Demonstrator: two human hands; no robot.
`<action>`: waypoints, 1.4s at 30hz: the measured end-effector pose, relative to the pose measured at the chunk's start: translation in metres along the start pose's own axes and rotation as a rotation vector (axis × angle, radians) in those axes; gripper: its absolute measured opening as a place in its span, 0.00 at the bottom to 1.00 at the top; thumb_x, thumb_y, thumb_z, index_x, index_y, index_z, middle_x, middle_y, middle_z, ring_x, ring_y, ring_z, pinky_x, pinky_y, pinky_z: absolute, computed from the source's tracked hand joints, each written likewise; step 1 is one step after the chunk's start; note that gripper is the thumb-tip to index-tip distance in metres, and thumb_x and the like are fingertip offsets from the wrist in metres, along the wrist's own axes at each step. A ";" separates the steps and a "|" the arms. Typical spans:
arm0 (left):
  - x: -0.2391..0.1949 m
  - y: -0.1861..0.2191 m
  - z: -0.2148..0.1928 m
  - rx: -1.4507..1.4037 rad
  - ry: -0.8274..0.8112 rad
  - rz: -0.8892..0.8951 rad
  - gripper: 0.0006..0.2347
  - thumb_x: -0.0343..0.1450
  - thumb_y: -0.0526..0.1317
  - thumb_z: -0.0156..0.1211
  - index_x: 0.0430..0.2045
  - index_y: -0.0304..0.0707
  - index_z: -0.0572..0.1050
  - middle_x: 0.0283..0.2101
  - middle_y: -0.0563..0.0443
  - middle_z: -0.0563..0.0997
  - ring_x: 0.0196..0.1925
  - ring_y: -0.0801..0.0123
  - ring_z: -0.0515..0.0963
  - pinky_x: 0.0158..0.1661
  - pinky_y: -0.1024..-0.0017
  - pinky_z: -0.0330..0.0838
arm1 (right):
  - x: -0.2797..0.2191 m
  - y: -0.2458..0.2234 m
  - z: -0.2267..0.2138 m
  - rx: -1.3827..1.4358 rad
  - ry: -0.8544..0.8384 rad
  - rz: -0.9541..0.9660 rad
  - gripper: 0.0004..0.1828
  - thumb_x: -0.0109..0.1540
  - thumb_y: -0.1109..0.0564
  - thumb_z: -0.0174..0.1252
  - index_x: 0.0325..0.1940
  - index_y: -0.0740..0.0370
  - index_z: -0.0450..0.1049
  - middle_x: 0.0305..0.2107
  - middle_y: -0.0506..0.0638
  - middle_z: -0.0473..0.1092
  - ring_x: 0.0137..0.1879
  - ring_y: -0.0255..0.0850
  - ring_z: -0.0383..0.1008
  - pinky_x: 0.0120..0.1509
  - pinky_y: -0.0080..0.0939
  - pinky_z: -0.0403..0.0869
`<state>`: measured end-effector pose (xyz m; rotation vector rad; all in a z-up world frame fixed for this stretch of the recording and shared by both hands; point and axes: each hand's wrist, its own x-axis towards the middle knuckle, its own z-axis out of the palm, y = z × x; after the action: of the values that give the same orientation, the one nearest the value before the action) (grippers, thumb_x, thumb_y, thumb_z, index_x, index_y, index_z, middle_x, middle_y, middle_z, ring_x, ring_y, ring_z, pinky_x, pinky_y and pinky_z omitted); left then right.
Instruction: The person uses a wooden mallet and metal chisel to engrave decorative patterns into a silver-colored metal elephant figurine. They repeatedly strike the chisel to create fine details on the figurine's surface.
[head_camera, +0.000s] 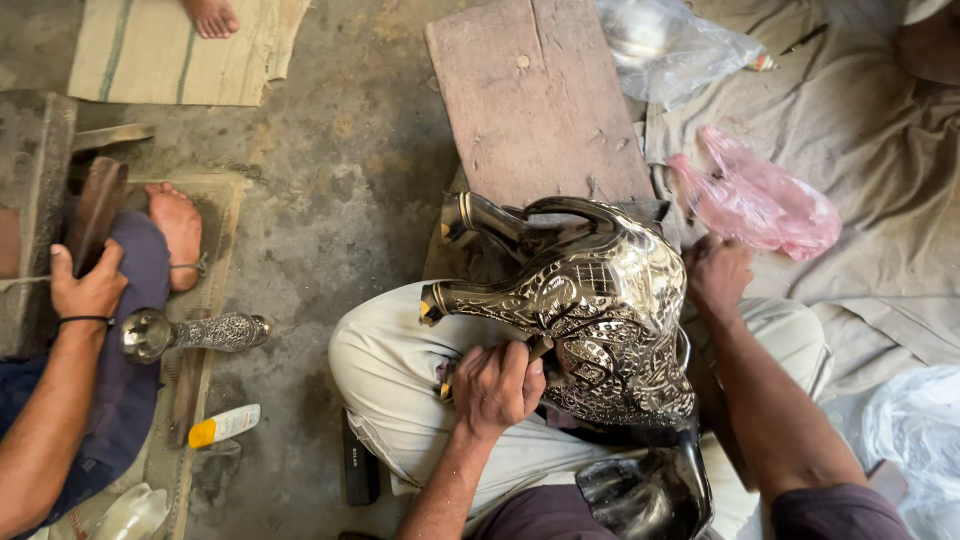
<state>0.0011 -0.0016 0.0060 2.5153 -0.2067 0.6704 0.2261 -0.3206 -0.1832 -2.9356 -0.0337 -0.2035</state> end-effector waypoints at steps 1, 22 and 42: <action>-0.001 0.001 0.001 -0.004 0.002 0.000 0.14 0.78 0.45 0.46 0.22 0.40 0.67 0.17 0.49 0.71 0.16 0.59 0.69 0.24 0.62 0.64 | 0.005 0.004 -0.010 0.177 0.011 0.077 0.12 0.66 0.52 0.60 0.48 0.61 0.72 0.41 0.66 0.71 0.48 0.59 0.71 0.45 0.62 0.72; -0.010 -0.007 0.008 -0.092 -0.004 0.038 0.14 0.78 0.44 0.46 0.23 0.40 0.69 0.18 0.50 0.71 0.18 0.62 0.71 0.27 0.63 0.67 | -0.056 -0.040 -0.104 0.300 -0.116 -0.302 0.29 0.60 0.52 0.60 0.61 0.69 0.66 0.47 0.73 0.69 0.48 0.64 0.73 0.49 0.60 0.73; -0.002 0.007 -0.013 -0.149 -0.111 -0.089 0.07 0.73 0.39 0.58 0.28 0.37 0.69 0.25 0.47 0.74 0.27 0.54 0.75 0.34 0.59 0.68 | -0.121 0.011 -0.110 -0.099 -0.586 0.052 0.22 0.67 0.45 0.51 0.54 0.64 0.72 0.40 0.65 0.78 0.48 0.61 0.79 0.54 0.59 0.74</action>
<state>-0.0079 -0.0007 0.0176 2.4051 -0.1767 0.4627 0.0923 -0.3543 -0.0958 -2.9750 -0.0334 0.6804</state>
